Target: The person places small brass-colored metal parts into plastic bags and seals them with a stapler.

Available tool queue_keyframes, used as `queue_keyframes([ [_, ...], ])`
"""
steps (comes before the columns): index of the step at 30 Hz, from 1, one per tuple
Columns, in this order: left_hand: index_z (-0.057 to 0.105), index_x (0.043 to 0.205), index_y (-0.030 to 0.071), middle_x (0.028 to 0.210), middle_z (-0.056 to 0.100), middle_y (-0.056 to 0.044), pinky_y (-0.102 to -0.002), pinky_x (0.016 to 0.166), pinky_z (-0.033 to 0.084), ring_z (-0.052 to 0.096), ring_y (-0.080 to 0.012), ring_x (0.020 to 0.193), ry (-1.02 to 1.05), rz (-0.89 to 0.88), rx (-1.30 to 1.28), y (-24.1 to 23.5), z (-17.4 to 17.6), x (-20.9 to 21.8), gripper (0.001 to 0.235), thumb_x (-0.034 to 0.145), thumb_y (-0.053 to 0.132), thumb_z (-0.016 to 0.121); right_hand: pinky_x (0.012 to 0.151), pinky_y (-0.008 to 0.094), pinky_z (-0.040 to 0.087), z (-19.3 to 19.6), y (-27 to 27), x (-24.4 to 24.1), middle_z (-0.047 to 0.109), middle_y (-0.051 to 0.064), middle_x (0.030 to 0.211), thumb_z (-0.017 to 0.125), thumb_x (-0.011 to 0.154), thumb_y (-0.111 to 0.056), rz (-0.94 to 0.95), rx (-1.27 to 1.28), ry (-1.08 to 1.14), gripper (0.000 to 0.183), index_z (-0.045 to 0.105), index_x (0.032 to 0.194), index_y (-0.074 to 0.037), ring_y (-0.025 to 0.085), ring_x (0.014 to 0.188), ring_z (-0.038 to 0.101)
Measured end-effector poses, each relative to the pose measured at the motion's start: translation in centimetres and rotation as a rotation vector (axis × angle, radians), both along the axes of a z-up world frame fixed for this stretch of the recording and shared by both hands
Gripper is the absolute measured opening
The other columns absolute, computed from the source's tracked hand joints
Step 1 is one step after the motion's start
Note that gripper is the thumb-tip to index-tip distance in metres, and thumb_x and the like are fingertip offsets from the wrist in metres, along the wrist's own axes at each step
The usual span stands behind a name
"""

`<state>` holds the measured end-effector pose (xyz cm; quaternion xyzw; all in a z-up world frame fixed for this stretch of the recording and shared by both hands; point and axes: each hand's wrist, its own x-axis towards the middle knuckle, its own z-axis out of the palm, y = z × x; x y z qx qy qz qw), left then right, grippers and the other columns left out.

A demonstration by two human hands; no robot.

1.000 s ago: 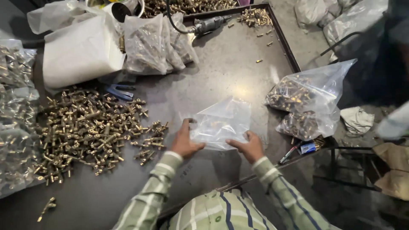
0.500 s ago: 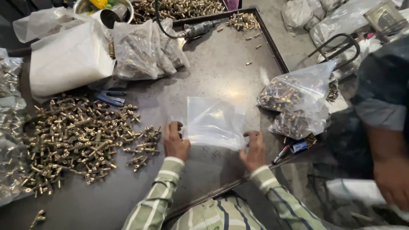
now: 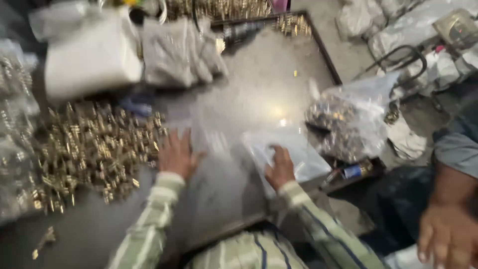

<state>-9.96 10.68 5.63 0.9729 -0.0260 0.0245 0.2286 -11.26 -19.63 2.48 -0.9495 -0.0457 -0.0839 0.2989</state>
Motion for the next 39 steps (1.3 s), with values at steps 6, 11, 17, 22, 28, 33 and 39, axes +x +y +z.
queue_keyframes([
  [6,0.058,0.134,0.019,0.128,0.061,-0.022,-0.053,0.094,0.053,0.063,-0.0397,0.113,0.009,-0.144,0.407,2.4,-8.8,1.1,0.038,0.098,0.03,0.059,0.065,0.046,0.051,-0.4,2.4,1.7,0.056,0.013,0.081,0.073,0.078,-0.006,0.034,0.122,-0.013,0.05,0.063,0.126,-0.013,0.032,0.069,0.06],
  [11,0.06,0.109,0.011,0.106,0.066,-0.014,-0.044,0.069,0.058,0.07,-0.0313,0.084,-0.135,-0.07,0.12,1.2,-9.9,-0.7,0.011,0.104,0.02,0.06,0.064,0.044,0.052,2.1,2.8,-0.8,0.057,0.011,0.072,0.063,0.077,0.001,0.002,0.164,0.045,0.049,0.069,0.124,-0.011,0.03,0.064,0.06],
  [17,0.069,0.104,0.002,0.079,0.064,-0.006,-0.031,0.046,0.047,0.06,-0.016,0.058,0.792,0.111,-1.874,-5.1,-4.7,-0.1,0.025,0.098,0.026,0.067,0.048,0.035,0.058,4.1,4.8,-0.3,0.062,0.009,0.066,0.059,0.081,-0.001,-0.087,0.288,0.316,0.043,0.074,0.119,-0.011,0.02,0.049,0.065],
  [22,0.06,0.103,0.005,0.085,0.066,-0.012,-0.039,0.06,0.059,0.067,-0.0242,0.067,0.969,0.4,-2.012,-15.1,-15.0,2.9,0.029,0.099,0.032,0.052,0.049,0.035,0.057,6.6,3.6,0.9,0.065,0.009,0.068,0.064,0.085,-0.004,-0.098,0.351,0.359,0.035,0.076,0.117,-0.012,0.019,0.049,0.067],
  [28,0.073,0.114,0.003,0.109,0.077,-0.013,-0.038,0.08,0.065,0.076,-0.0249,0.096,0.325,0.025,-1.145,-12.5,1.4,-0.2,0.031,0.09,0.021,0.067,0.059,0.042,0.05,8.0,2.6,1.6,0.062,0.013,0.075,0.07,0.084,-0.004,0.062,0.078,-0.094,0.032,0.075,0.115,-0.009,0.027,0.059,0.06],
  [33,0.076,0.112,0.009,0.109,0.071,-0.02,-0.046,0.086,0.053,0.066,-0.0362,0.102,0.071,0.248,-0.134,1.0,3.3,-5.7,0.038,0.078,0.026,0.074,0.057,0.045,0.051,6.2,3.0,-3.2,0.062,0.012,0.07,0.072,0.085,-0.014,-0.035,0.085,0.063,0.032,0.063,0.115,-0.008,0.031,0.06,0.065],
  [39,0.078,0.117,0.015,0.132,0.059,-0.022,-0.047,0.091,0.053,0.061,-0.039,0.113,0.14,0.429,0.071,7.7,-4.0,-10.3,0.046,0.074,0.028,0.085,0.06,0.054,0.05,3.8,1.9,-6.1,0.066,0.017,0.077,0.074,0.084,-0.027,-0.026,-0.065,0.123,0.03,0.056,0.093,-0.004,0.043,0.069,0.066],
])
